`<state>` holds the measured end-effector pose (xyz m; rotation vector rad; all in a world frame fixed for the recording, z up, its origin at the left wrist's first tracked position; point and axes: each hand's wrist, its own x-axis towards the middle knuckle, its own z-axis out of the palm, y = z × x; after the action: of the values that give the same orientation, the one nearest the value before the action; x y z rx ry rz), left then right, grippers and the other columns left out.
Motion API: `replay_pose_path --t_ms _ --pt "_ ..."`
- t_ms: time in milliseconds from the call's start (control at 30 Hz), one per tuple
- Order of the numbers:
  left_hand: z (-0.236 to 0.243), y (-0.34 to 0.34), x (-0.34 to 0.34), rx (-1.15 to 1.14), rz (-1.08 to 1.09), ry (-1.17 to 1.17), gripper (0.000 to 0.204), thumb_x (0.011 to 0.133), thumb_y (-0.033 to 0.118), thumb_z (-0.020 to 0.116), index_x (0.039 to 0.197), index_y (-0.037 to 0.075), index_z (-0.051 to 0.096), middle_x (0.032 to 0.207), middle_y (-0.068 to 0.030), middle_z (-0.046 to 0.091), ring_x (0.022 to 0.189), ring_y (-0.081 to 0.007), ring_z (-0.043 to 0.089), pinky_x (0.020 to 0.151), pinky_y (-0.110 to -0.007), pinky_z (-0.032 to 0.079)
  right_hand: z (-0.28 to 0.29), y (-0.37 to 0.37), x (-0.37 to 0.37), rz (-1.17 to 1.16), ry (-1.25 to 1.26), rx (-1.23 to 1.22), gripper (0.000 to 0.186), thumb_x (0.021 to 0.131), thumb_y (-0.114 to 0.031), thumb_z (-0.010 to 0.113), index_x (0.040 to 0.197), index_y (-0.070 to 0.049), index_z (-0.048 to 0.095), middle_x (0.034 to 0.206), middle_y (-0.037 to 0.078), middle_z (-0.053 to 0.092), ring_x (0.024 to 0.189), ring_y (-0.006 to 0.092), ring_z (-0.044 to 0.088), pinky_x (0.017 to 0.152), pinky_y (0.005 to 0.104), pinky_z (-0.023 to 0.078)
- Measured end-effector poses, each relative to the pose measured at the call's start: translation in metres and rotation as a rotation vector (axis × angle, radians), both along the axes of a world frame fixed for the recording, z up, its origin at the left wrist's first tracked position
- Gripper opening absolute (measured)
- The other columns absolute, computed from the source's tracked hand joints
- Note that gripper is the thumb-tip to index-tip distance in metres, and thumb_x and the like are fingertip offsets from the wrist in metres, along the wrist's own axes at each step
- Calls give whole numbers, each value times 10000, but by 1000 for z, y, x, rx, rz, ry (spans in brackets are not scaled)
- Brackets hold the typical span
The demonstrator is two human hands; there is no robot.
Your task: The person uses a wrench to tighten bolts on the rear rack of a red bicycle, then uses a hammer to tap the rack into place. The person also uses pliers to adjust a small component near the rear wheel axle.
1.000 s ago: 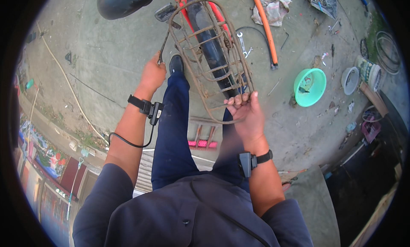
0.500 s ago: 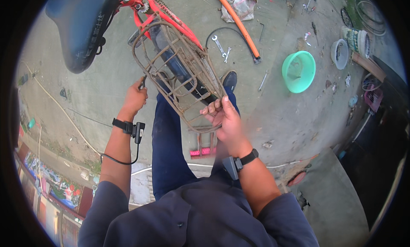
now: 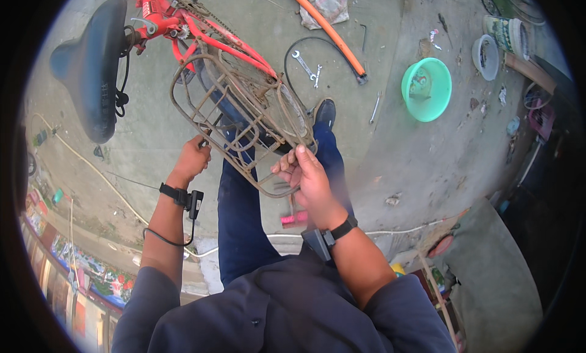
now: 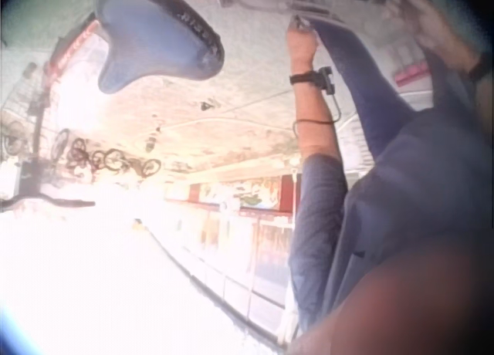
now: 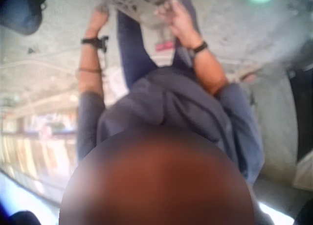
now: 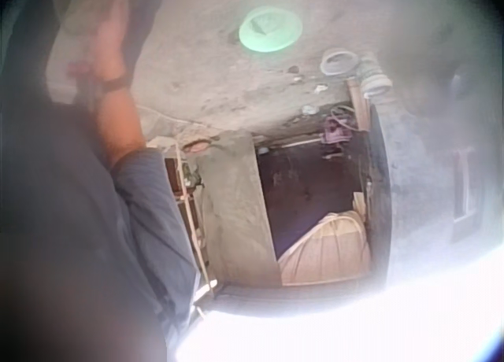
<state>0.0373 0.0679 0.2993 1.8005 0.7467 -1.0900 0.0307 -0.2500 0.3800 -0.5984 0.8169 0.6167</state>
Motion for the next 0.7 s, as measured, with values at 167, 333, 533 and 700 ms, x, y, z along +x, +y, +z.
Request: replay_pose_path --t_ms 167,333,533,700 --pt "8 6 20 165 220 -96 545 929 83 513 1467 26 447 665 -52 580 492 -111 515 431 -282 402 -4 -2 -1 -2 -7 13 381 1047 -412 483 853 -84 497 824 72 551 888 275 614 931 457 502" --pt "26 -32 6 59 117 22 553 941 96 508 1487 47 429 662 -40 565 479 -105 507 405 -268 388 -5 -2 -4 4 -13 16 379 1044 -413 489 851 -86 502 822 72 554 891 279 618 932 458 500" --pt "20 -22 -3 -20 -54 83 548 934 112 526 1471 31 449 677 -56 590 482 -114 519 429 -270 408 -5 -4 -5 -8 0 25 387 1045 -418 488 857 -80 501 817 75 553 899 287 623 928 455 497" --pt "30 -27 -21 43 69 48 565 935 102 520 1483 8 415 667 -42 576 487 -109 511 435 -265 406 -6 -4 -5 -1 -4 19 385 1047 -413 485 860 -77 505 816 70 552 896 281 622 922 449 502"
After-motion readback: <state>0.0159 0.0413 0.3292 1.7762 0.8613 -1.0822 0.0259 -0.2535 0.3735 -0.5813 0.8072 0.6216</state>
